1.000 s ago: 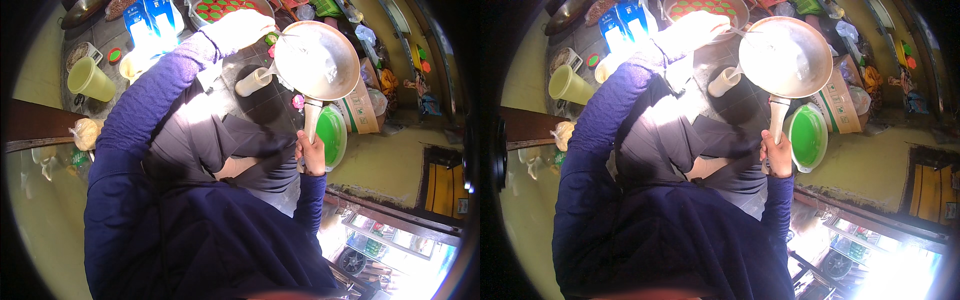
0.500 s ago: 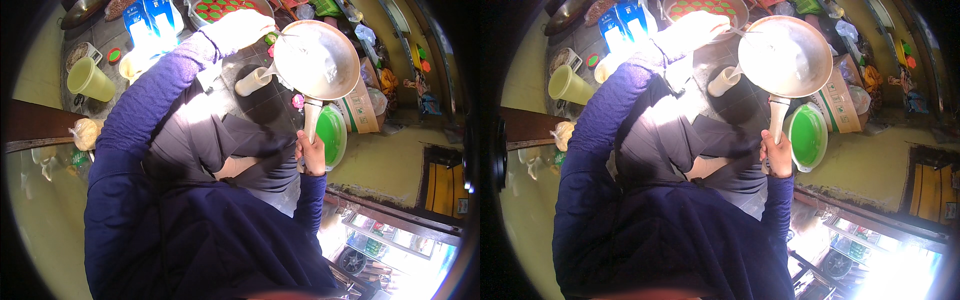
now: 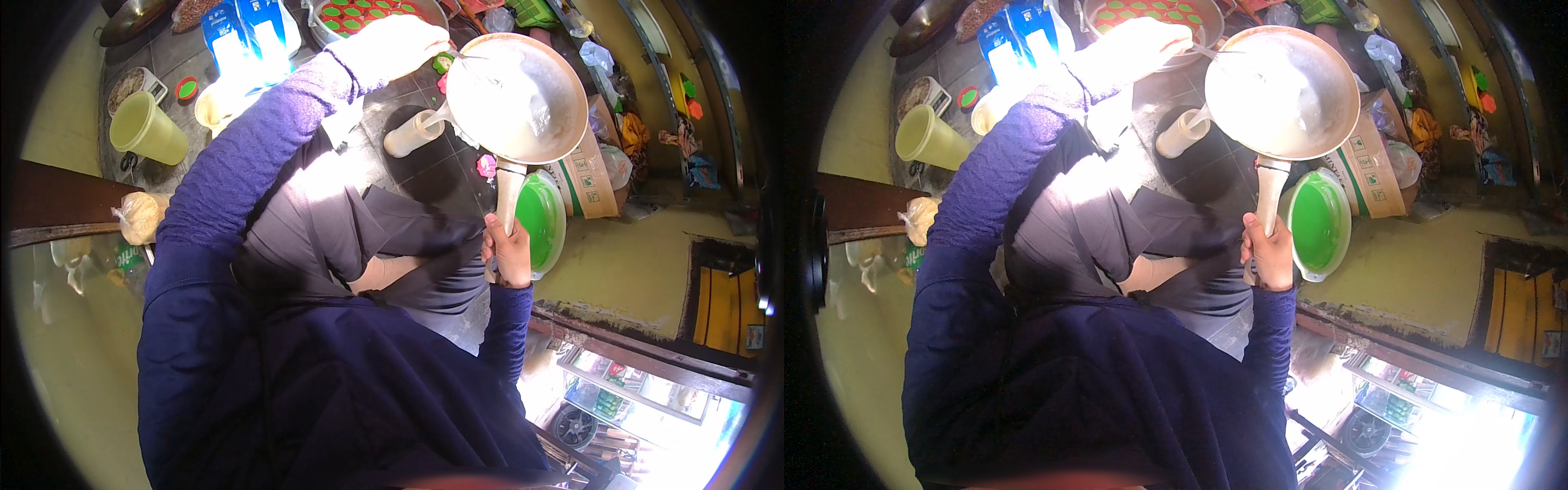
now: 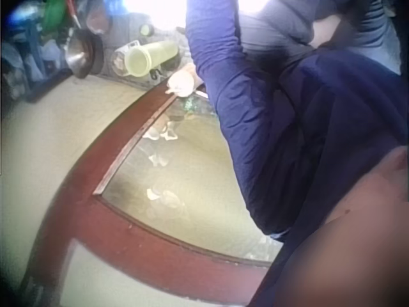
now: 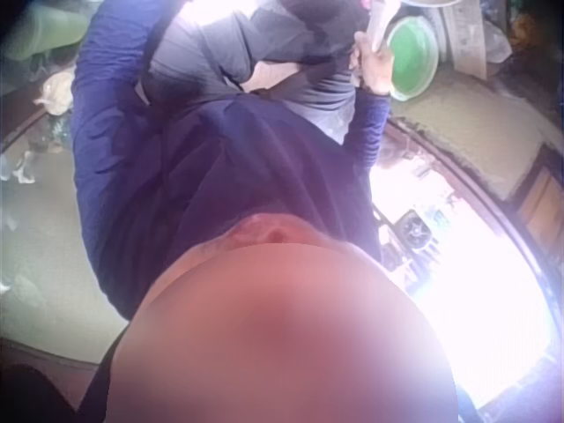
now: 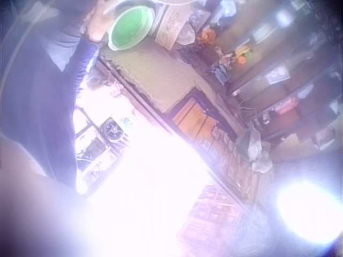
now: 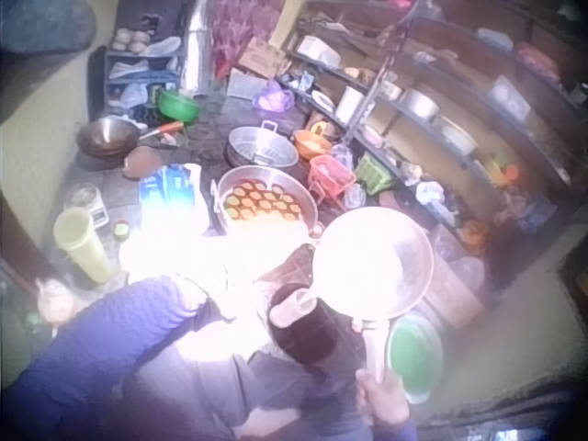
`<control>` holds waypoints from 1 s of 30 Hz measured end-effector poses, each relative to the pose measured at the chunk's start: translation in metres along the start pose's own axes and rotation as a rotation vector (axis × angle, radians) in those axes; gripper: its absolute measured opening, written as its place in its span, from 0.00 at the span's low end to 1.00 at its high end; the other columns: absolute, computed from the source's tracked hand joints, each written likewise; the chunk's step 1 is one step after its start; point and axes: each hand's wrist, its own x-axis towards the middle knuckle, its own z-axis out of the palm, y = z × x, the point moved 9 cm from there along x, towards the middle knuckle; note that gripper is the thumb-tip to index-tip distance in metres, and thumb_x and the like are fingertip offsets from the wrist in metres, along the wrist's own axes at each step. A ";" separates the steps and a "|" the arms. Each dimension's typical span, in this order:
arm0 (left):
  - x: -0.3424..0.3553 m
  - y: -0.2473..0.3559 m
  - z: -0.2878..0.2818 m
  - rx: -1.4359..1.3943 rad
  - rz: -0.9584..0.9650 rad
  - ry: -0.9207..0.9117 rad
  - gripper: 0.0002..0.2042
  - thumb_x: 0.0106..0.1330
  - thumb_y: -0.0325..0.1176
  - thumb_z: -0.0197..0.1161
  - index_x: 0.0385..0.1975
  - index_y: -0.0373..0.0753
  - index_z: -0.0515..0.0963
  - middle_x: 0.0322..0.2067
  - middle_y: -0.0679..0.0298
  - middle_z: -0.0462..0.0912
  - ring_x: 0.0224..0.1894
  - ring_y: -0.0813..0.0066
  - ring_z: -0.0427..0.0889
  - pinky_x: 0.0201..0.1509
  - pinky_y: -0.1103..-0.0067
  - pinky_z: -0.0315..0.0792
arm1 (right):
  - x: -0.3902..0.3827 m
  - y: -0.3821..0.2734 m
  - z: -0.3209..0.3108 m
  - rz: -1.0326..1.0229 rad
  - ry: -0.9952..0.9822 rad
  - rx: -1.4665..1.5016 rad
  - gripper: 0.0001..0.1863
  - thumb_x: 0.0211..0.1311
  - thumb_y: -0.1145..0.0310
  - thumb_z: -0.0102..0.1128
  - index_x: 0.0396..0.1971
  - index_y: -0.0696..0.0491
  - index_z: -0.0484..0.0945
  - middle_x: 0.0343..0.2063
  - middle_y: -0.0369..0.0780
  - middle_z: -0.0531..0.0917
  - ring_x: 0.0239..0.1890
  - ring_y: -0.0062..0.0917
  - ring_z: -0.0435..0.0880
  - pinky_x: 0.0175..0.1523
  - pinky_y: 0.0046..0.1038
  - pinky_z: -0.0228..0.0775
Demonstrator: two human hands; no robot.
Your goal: The person whisks a white liquid in a pan on a portable stove, then pours the mixture into a small plastic cup. The person sits on the floor while handling the pan and cup.
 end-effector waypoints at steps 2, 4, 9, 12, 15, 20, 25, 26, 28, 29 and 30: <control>0.000 0.004 -0.004 0.009 0.040 0.031 0.16 0.66 0.44 0.48 0.43 0.39 0.75 0.38 0.58 0.80 0.39 0.61 0.78 0.44 0.74 0.71 | 0.000 0.000 0.000 0.001 0.003 -0.002 0.11 0.60 0.66 0.56 0.27 0.57 0.68 0.13 0.33 0.68 0.10 0.14 0.66 0.14 0.17 0.59; -0.001 0.006 -0.006 0.000 0.059 0.050 0.16 0.66 0.43 0.48 0.43 0.39 0.75 0.38 0.58 0.80 0.39 0.61 0.78 0.44 0.74 0.71 | 0.000 -0.001 0.000 0.002 0.003 -0.002 0.11 0.60 0.66 0.56 0.27 0.57 0.68 0.13 0.33 0.68 0.10 0.14 0.66 0.14 0.17 0.59; -0.004 0.010 -0.014 0.000 0.073 0.086 0.16 0.66 0.43 0.48 0.43 0.39 0.76 0.39 0.58 0.80 0.40 0.63 0.78 0.45 0.74 0.71 | -0.001 -0.001 0.001 0.009 0.008 -0.004 0.11 0.60 0.65 0.56 0.27 0.57 0.68 0.13 0.33 0.69 0.10 0.14 0.66 0.14 0.17 0.59; -0.003 0.009 -0.015 -0.013 0.040 0.068 0.16 0.66 0.42 0.49 0.42 0.39 0.76 0.38 0.58 0.80 0.40 0.64 0.78 0.45 0.75 0.71 | -0.001 -0.001 0.001 0.001 -0.001 0.001 0.11 0.60 0.65 0.56 0.28 0.56 0.68 0.13 0.33 0.69 0.10 0.14 0.66 0.14 0.17 0.59; -0.006 0.013 -0.020 0.029 0.084 0.107 0.15 0.66 0.42 0.49 0.41 0.38 0.77 0.36 0.58 0.81 0.38 0.65 0.79 0.44 0.75 0.72 | 0.000 0.000 0.001 0.007 0.003 0.001 0.11 0.60 0.65 0.56 0.28 0.56 0.68 0.13 0.33 0.69 0.10 0.14 0.66 0.14 0.17 0.59; -0.009 0.011 -0.022 0.029 0.070 0.109 0.14 0.66 0.41 0.47 0.41 0.41 0.76 0.36 0.62 0.80 0.38 0.66 0.78 0.44 0.75 0.72 | 0.000 0.000 0.000 0.009 -0.004 -0.033 0.11 0.60 0.64 0.56 0.29 0.56 0.67 0.13 0.32 0.67 0.10 0.14 0.66 0.15 0.17 0.60; -0.011 0.008 -0.023 0.013 0.094 0.092 0.13 0.66 0.40 0.46 0.39 0.41 0.74 0.34 0.62 0.79 0.36 0.65 0.78 0.41 0.73 0.72 | 0.000 -0.001 0.001 0.000 -0.009 -0.029 0.12 0.60 0.64 0.56 0.29 0.56 0.67 0.14 0.32 0.67 0.10 0.14 0.66 0.15 0.17 0.60; -0.016 0.012 -0.027 0.051 0.160 0.136 0.13 0.66 0.40 0.46 0.39 0.41 0.74 0.33 0.62 0.79 0.36 0.64 0.78 0.41 0.73 0.72 | 0.000 -0.002 0.001 -0.003 -0.009 -0.031 0.12 0.60 0.64 0.56 0.29 0.56 0.67 0.13 0.32 0.67 0.10 0.14 0.66 0.15 0.17 0.60; -0.023 0.015 -0.033 0.098 0.225 0.213 0.13 0.66 0.40 0.45 0.38 0.41 0.74 0.33 0.61 0.79 0.35 0.64 0.78 0.41 0.72 0.72 | 0.000 -0.002 0.001 -0.010 -0.003 -0.025 0.12 0.60 0.64 0.56 0.28 0.56 0.67 0.13 0.32 0.68 0.10 0.14 0.66 0.15 0.17 0.60; -0.025 0.014 -0.034 0.107 0.223 0.245 0.13 0.66 0.40 0.45 0.38 0.41 0.74 0.34 0.61 0.79 0.36 0.64 0.78 0.41 0.72 0.72 | 0.000 -0.003 0.000 -0.014 0.001 -0.018 0.11 0.60 0.64 0.56 0.28 0.56 0.68 0.13 0.32 0.68 0.10 0.14 0.66 0.15 0.17 0.59; -0.027 0.013 -0.034 0.107 0.220 0.258 0.13 0.66 0.40 0.45 0.39 0.41 0.75 0.34 0.61 0.79 0.36 0.64 0.78 0.41 0.72 0.72 | 0.000 -0.003 0.000 -0.012 0.004 -0.010 0.11 0.60 0.65 0.57 0.28 0.57 0.68 0.13 0.32 0.69 0.10 0.13 0.66 0.15 0.16 0.59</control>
